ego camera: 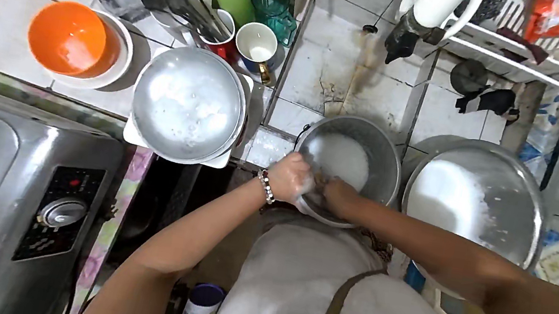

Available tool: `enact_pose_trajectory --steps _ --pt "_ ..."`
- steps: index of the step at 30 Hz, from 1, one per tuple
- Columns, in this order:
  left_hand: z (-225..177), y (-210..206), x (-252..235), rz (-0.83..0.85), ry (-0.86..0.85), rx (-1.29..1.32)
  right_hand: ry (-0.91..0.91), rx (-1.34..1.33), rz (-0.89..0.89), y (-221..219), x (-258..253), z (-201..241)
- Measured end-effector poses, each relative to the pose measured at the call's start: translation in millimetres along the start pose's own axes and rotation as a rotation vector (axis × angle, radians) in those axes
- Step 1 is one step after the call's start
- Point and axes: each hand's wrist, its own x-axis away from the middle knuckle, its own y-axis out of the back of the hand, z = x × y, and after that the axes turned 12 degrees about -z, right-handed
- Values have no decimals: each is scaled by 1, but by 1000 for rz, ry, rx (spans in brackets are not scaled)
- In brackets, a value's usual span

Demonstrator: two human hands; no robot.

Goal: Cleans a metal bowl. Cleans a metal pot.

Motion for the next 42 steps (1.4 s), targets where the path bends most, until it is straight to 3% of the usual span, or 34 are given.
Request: enact_pose_trajectory --steps 5,8,11,14,17,20,22,24,27,29,34,40,42 --pt "-6 4 -4 66 36 -22 -98 123 64 22 18 -17" --pt "-7 3 -4 87 62 19 -161 216 -91 30 11 -41" --pt "-5 -2 -4 15 62 29 -81 247 -378 43 -21 -54" --pt "-3 -5 -7 -48 61 27 -31 21 -512 39 -52 -43" --pt "-2 -8 -6 -98 49 8 145 -315 -713 -2 -77 -33" --pt "-2 -8 -6 -95 37 -25 178 -349 -491 -11 -67 -14" --pt "-1 -6 -6 -87 27 -16 107 -245 -222 -3 -44 -10" --pt "1 -6 -7 -76 13 -13 87 -96 -115 -2 -23 -25" --pt "0 -7 -5 -76 17 -15 -40 72 -232 -1 -8 -50" --pt "-4 -9 -6 -109 14 -28 -69 110 -425 5 -18 -67" --pt "-17 -14 -4 -162 50 -50 105 155 -660 31 -54 -72" --pt "-20 -17 0 -194 76 -96 150 -445 -759 6 -86 -37" --pt "-20 -18 1 -187 73 -103 162 -471 -588 -3 -85 -27"
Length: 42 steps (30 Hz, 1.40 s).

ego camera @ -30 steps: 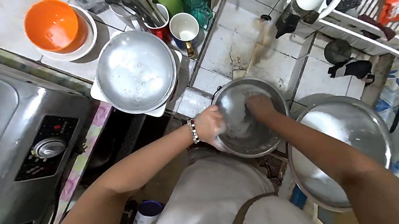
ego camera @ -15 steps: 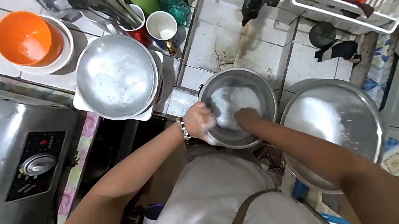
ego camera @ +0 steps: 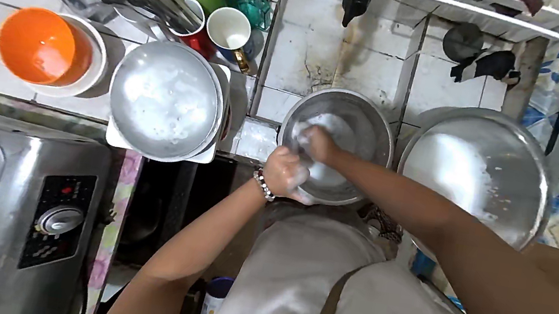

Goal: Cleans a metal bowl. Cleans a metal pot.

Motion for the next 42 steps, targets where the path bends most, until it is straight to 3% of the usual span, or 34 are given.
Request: enact_pose_trajectory --steps 5,6,10,13,14,15,18,20,22,25,28,31,32,34,36,39,42 --pt "0 3 -4 36 -12 -8 -93 347 560 23 31 20" --pt "0 3 -6 56 -22 -12 -82 428 574 30 40 15" --pt "-3 4 -8 135 -42 -5 -29 580 185 42 52 -32" --pt "-4 2 -9 103 -35 18 81 553 17 66 31 -23" --pt "-5 4 -9 103 -31 18 55 557 71 75 23 -5" --pt "-5 4 -10 108 -32 13 -54 576 239 87 12 22" --pt "-2 4 -13 124 -42 -5 -24 375 67 54 3 22" --pt "-2 6 -13 149 -56 -11 13 232 68 28 12 18" --pt "-1 9 -13 198 -65 -7 15 190 209 15 32 16" --pt "0 14 -18 284 -79 -7 -85 293 407 35 61 16" --pt "-13 24 -32 571 -19 -9 -191 412 208 59 68 1" --pt "-37 21 -78 1248 143 40 -138 277 24 111 61 7" --pt "-46 14 -90 1380 164 65 -89 152 -77 129 66 11" --pt "-55 4 -108 1358 182 104 -25 -104 -378 163 87 14" --pt "-51 0 -131 1287 283 114 -103 -257 -638 191 111 2" --pt "-21 -1 -161 1117 455 155 -402 -412 -764 213 145 -40" --pt "18 2 -180 892 651 206 -647 -435 -758 204 174 -91"
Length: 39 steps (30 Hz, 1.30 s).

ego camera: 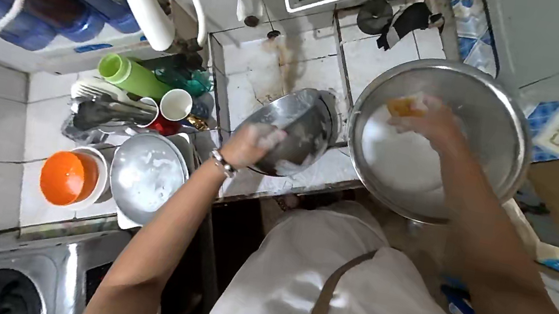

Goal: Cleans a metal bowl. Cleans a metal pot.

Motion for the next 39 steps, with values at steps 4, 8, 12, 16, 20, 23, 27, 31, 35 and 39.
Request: enact_pose_trajectory --steps 4,8,12,16,20,23,27,31,35,39 --pt "16 17 -13 -312 326 276 -70 142 -75 11 -19 -74" --pt "37 10 -11 -651 486 533 -111 618 -98 3 -16 -94" --pt "49 15 -2 -810 552 662 44 761 -51 -32 8 -88" --pt "59 20 4 -893 478 979 451 708 162 -49 -3 -123" --pt "61 16 14 -948 451 1115 276 767 27 -42 -10 -92" --pt "58 11 24 -977 528 1114 245 805 44 -46 5 -79" --pt "62 -2 30 -967 573 1122 52 675 -128 -42 -10 -87" --pt "61 -9 30 -963 619 1037 -155 115 35 -54 0 -44" --pt "52 -12 30 -953 612 986 115 -355 70 -71 29 27" --pt "55 -18 29 -865 530 853 671 -363 382 -105 41 109"
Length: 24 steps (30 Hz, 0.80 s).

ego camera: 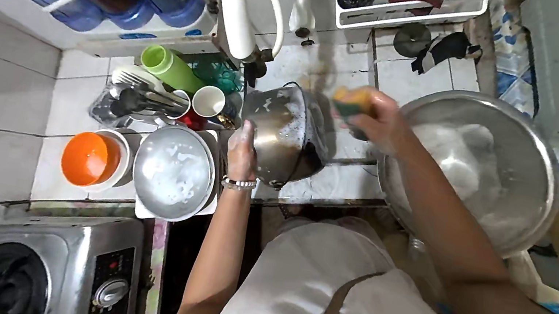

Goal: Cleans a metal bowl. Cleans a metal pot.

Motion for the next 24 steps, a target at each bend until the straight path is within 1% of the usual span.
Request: enact_pose_trajectory --steps 1,2,3,4,7,9,10,12,13,14,16,17,18,20,22,24 --pt "1 -2 1 15 -22 -14 112 66 95 -14 -14 16" --pt "1 -2 2 31 -40 -27 174 154 187 -26 -27 34" --pt "1 -2 3 50 -50 -38 201 240 267 -37 -39 51" --pt "1 -2 4 65 -55 -45 229 293 308 -47 -50 60" --pt "1 -3 3 41 -64 -49 320 276 325 -66 -67 65" --pt "0 -1 3 41 -47 -16 336 264 325 -74 -67 67" --pt "0 0 3 38 -32 1 326 277 305 -76 -66 68" --pt "-1 2 4 30 8 23 246 333 183 -75 -65 65" --pt "-1 4 5 25 23 32 163 378 118 -72 -69 60" --pt "-1 6 5 20 34 38 41 425 90 -66 -75 52" --pt "-1 9 7 3 40 19 -159 476 123 -58 -89 28" --pt "-1 9 8 -6 31 -3 -209 469 147 -57 -93 17" --pt "-3 9 9 1 20 -18 -225 446 166 -58 -94 11" --pt "-3 9 10 25 -7 -32 -224 390 190 -67 -93 14" --pt "0 8 11 59 -13 -12 -157 349 257 -81 -87 28" --pt "2 5 12 97 21 46 -60 423 364 -100 -75 43"
